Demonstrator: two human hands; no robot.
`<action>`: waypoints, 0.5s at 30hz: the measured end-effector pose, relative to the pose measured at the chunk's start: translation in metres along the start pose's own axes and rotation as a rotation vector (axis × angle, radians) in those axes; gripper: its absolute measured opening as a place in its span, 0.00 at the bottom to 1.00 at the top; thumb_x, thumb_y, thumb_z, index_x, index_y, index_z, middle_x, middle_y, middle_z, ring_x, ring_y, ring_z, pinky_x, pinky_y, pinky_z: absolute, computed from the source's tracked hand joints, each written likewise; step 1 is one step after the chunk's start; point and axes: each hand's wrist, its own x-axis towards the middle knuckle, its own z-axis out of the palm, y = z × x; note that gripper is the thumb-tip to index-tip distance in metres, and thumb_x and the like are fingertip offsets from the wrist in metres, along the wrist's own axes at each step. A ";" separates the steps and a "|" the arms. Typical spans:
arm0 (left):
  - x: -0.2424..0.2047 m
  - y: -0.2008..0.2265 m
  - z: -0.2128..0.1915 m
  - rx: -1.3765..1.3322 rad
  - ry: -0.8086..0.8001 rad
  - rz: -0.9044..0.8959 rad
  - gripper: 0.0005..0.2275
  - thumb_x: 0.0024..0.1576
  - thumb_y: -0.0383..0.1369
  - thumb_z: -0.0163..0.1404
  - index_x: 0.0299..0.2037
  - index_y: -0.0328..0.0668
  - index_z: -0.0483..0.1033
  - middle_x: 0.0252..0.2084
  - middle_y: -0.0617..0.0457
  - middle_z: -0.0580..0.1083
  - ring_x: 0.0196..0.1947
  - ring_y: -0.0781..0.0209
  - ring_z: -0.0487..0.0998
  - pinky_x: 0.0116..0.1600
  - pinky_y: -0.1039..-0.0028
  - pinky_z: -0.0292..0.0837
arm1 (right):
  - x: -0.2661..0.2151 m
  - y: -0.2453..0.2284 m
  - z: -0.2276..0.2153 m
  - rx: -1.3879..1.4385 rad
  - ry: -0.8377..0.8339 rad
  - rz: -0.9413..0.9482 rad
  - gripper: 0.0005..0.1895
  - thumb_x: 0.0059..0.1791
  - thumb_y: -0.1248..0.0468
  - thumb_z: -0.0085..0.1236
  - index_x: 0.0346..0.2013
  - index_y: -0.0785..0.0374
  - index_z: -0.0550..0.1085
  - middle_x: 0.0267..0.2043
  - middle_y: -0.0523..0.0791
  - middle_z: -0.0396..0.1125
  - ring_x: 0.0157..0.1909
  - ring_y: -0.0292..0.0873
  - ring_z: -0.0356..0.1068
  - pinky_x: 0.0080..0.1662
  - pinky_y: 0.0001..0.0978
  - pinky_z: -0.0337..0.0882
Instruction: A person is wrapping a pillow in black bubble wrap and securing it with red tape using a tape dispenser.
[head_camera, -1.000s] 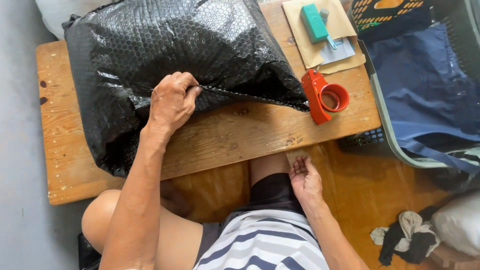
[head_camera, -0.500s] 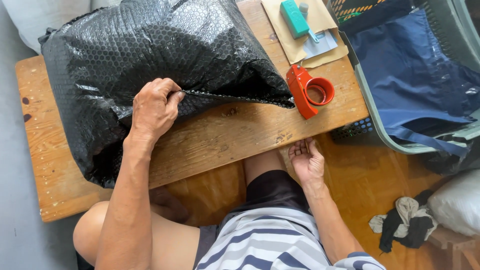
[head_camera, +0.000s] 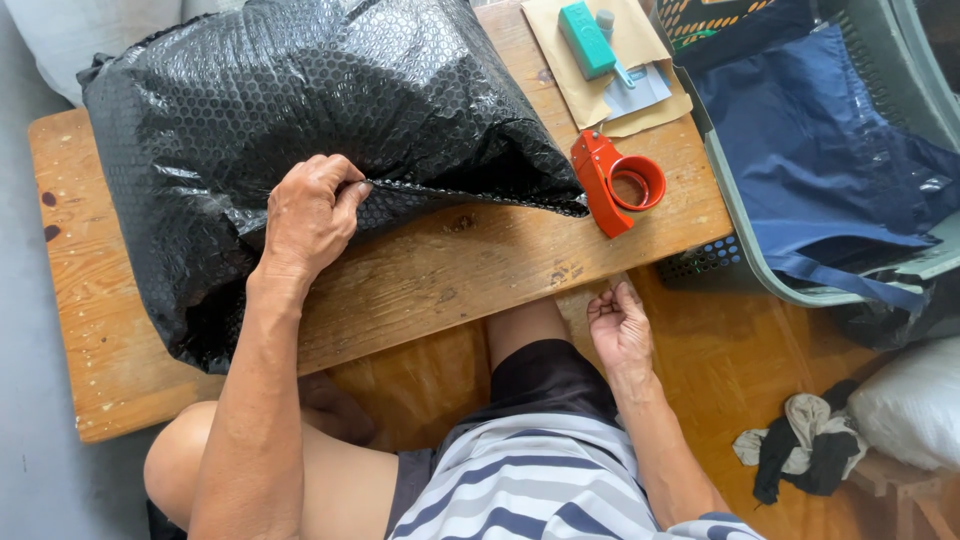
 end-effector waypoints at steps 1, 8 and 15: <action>0.000 -0.001 0.001 -0.001 0.002 -0.001 0.00 0.61 0.31 0.56 0.39 0.49 0.79 0.33 0.50 0.74 0.40 0.48 0.79 0.47 0.60 0.74 | -0.004 -0.002 0.001 -0.002 -0.001 0.000 0.07 0.45 0.69 0.69 0.31 0.56 0.77 0.33 0.42 0.74 0.38 0.39 0.75 0.47 0.34 0.74; 0.000 -0.010 0.006 0.001 0.007 -0.006 0.02 0.60 0.35 0.57 0.38 0.53 0.78 0.33 0.53 0.74 0.42 0.50 0.79 0.49 0.62 0.74 | -0.075 -0.010 0.030 -0.304 -0.084 -0.259 0.07 0.50 0.70 0.63 0.35 0.54 0.74 0.33 0.42 0.74 0.36 0.36 0.76 0.45 0.29 0.78; 0.003 -0.017 0.006 -0.086 -0.004 -0.020 0.03 0.56 0.38 0.56 0.35 0.53 0.78 0.34 0.49 0.75 0.44 0.45 0.78 0.51 0.55 0.74 | -0.125 0.025 0.117 -0.749 -0.886 -0.634 0.13 0.42 0.83 0.64 0.34 0.74 0.69 0.34 0.57 0.69 0.39 0.49 0.76 0.44 0.39 0.78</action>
